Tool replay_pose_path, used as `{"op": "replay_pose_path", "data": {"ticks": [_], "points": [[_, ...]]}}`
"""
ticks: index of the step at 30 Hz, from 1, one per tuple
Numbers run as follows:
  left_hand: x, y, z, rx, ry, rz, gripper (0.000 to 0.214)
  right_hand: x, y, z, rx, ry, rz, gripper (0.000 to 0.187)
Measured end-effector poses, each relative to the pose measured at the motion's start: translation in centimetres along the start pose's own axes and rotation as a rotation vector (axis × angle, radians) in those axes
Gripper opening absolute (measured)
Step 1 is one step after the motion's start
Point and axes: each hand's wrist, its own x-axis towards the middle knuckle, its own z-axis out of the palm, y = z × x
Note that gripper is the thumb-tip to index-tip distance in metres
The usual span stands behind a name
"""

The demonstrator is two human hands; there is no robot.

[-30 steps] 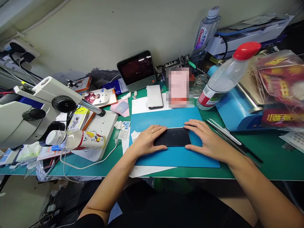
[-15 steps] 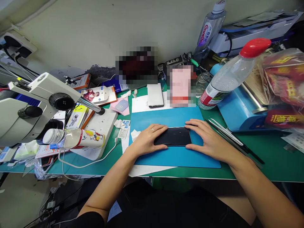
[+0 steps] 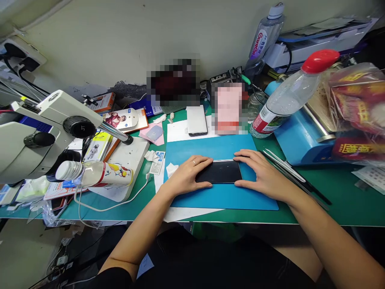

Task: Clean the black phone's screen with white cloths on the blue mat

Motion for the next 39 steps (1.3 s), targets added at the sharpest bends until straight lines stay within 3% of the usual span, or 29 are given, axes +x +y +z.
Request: {"op": "replay_pose_path", "data": {"ticks": [7, 14, 20, 39], "points": [[-1.4, -0.1, -1.9, -0.019, -0.016, -0.092, 0.101, 0.1, 0.0, 0.0, 0.003, 0.0, 0.008, 0.065], [-3.3, 0.0, -2.8, 0.06, 0.014, -0.153, 0.09, 0.2, -0.2, 0.0, -0.003, 0.016, -0.003, 0.066], [-3.3, -0.6, -2.4, 0.007, 0.046, -0.13, 0.076, 0.2, -0.5, -0.1, 0.018, 0.001, 0.015, 0.069], [-3.1, -0.8, -2.2, -0.092, 0.043, -0.184, 0.07, 0.3, -1.0, -0.5, 0.058, -0.015, 0.023, 0.07]]}}
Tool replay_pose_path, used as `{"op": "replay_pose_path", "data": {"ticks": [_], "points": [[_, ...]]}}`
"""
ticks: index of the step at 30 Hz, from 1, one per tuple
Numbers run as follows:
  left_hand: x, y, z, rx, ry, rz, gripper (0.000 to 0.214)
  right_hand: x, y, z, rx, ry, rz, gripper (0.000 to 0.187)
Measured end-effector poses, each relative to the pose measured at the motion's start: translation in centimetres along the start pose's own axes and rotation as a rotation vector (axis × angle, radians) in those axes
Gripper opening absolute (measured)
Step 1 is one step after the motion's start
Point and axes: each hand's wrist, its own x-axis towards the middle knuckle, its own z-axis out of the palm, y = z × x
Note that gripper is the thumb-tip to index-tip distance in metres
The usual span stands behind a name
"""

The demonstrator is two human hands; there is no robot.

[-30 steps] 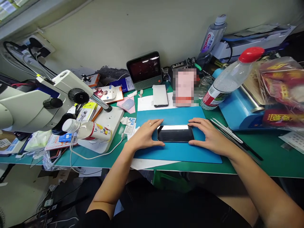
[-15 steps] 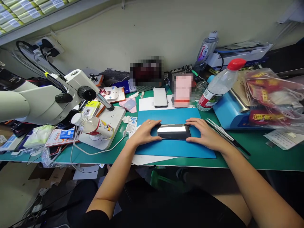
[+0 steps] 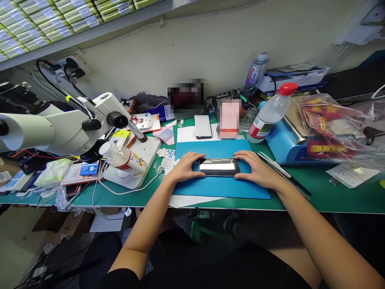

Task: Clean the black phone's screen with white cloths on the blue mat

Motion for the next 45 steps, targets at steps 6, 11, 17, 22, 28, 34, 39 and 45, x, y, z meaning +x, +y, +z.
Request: {"op": "replay_pose_path", "data": {"ticks": [6, 11, 17, 22, 28, 34, 39, 45], "points": [[-0.1, 0.0, 0.1, 0.0, 0.005, -0.002, 0.069, 0.0, -0.3, 0.0, -0.021, 0.004, 0.002, 0.073], [-0.1, 0.2, 0.2, 0.014, -0.009, -0.005, 0.068, -0.2, -0.6, 0.0, -0.059, 0.014, 0.004, 0.075], [-0.2, -0.2, 0.8, 0.041, 0.01, 0.03, 0.07, -0.7, 0.1, 0.5, -0.15, -0.001, 0.035, 0.088], [-0.4, -0.3, 1.2, 0.115, 0.036, 0.051, 0.07, -0.7, 0.5, 1.1, -0.196, 0.018, 0.042, 0.094], [-0.5, 0.2, 1.0, 0.152, 0.033, 0.022, 0.072, -0.8, 0.2, 0.8, -0.177, 0.008, 0.056, 0.095], [-0.6, 0.1, 1.4, 0.173, 0.053, 0.021, 0.072, -0.9, 0.3, 0.4, -0.13, 0.019, 0.009, 0.081], [-0.7, 0.4, 1.4, 0.256, 0.084, 0.063, 0.069, -1.1, 0.3, 0.4, -0.123, 0.025, 0.011, 0.083], [-2.5, 1.0, -0.8, 0.498, 0.216, -0.082, 0.061, -1.4, 0.4, 0.6, -0.132, 0.02, 0.037, 0.091]]}}
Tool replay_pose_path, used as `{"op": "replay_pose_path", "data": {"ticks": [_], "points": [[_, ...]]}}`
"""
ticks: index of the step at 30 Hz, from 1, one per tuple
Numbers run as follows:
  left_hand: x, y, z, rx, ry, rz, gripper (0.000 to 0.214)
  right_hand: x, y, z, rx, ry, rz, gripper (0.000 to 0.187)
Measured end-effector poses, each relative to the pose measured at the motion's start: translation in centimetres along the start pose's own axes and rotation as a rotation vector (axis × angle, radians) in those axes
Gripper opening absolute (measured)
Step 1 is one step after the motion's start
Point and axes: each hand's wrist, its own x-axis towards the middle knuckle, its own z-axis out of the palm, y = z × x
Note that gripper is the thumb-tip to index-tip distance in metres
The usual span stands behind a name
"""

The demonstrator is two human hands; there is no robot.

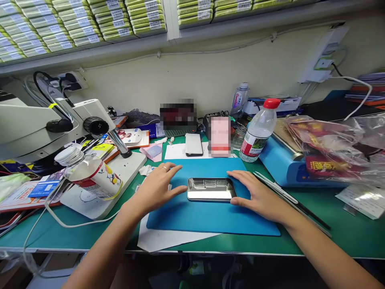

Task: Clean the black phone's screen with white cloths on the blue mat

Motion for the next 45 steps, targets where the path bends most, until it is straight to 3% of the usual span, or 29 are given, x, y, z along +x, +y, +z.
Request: {"op": "replay_pose_path", "data": {"ticks": [5, 9, 16, 23, 29, 37, 45], "points": [[-2.9, -1.9, -0.3, 0.141, -0.033, -0.16, 0.048, 0.0, 0.2, 0.2, 0.002, 0.036, -0.04, 0.09], [-3.6, -2.0, 0.4, 0.018, -0.13, -0.199, 0.024, 0.1, -0.1, 0.1, 0.033, 0.039, -0.047, 0.085], [-0.9, -0.1, 0.4, -0.117, -0.016, -0.061, 0.021, 0.3, -0.2, 0.0, 0.05, 0.064, -0.064, 0.086], [0.6, 0.1, 1.4, -0.193, -0.032, 0.134, 0.016, 0.3, -0.2, 0.0, 0.067, 0.044, -0.012, 0.1], [1.4, 0.2, 1.8, -0.296, -0.082, 0.144, 0.015, 0.4, 0.0, 0.2, 0.048, 0.053, -0.009, 0.101], [2.4, 0.8, 1.5, -0.274, -0.133, 0.177, 0.018, 0.2, 0.0, 0.3, 0.056, 0.055, -0.022, 0.099], [4.4, 3.1, 1.8, -0.271, -0.233, 0.114, 0.012, 0.2, 0.2, 0.6, 0.071, 0.051, -0.018, 0.105]]}}
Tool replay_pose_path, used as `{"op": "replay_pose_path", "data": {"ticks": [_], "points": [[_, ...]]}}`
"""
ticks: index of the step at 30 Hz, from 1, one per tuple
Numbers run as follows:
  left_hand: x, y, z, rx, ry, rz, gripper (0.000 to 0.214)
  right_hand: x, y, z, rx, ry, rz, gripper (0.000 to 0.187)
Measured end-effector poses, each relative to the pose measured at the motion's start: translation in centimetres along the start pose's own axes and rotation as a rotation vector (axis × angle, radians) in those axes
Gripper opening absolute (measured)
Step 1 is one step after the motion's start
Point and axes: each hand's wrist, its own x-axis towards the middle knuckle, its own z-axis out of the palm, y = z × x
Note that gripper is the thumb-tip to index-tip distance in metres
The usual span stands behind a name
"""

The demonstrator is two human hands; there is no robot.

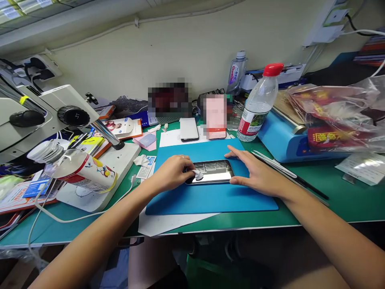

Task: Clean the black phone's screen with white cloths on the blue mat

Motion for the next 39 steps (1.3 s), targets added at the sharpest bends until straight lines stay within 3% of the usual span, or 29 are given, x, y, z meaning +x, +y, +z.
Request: {"op": "replay_pose_path", "data": {"ticks": [14, 19, 25, 30, 34, 39], "points": [[7.7, 6.1, 3.2, 0.019, -0.062, 0.034, 0.013, -0.3, 1.1, 0.4, 0.393, 0.118, 0.084, 0.105], [7.0, 5.1, 2.0, 0.086, -0.09, 0.002, 0.012, -0.3, 1.6, 0.5, 0.437, 0.123, 0.078, 0.102], [2.6, 1.6, -0.8, 0.057, -0.127, -0.148, 0.013, -0.4, 1.1, 0.3, 0.382, 0.103, 0.09, 0.098], [-0.1, 1.1, -1.4, 0.048, -0.109, -0.196, 0.012, -0.4, 0.8, 0.1, 0.353, 0.095, 0.089, 0.102], [1.3, 2.8, 0.1, 0.067, -0.103, -0.121, 0.011, -0.3, 0.8, 0.2, 0.345, 0.099, 0.085, 0.1], [5.9, 6.1, 2.4, 0.148, -0.046, -0.036, 0.015, -0.2, 0.9, 0.5, 0.346, 0.124, 0.066, 0.106]]}}
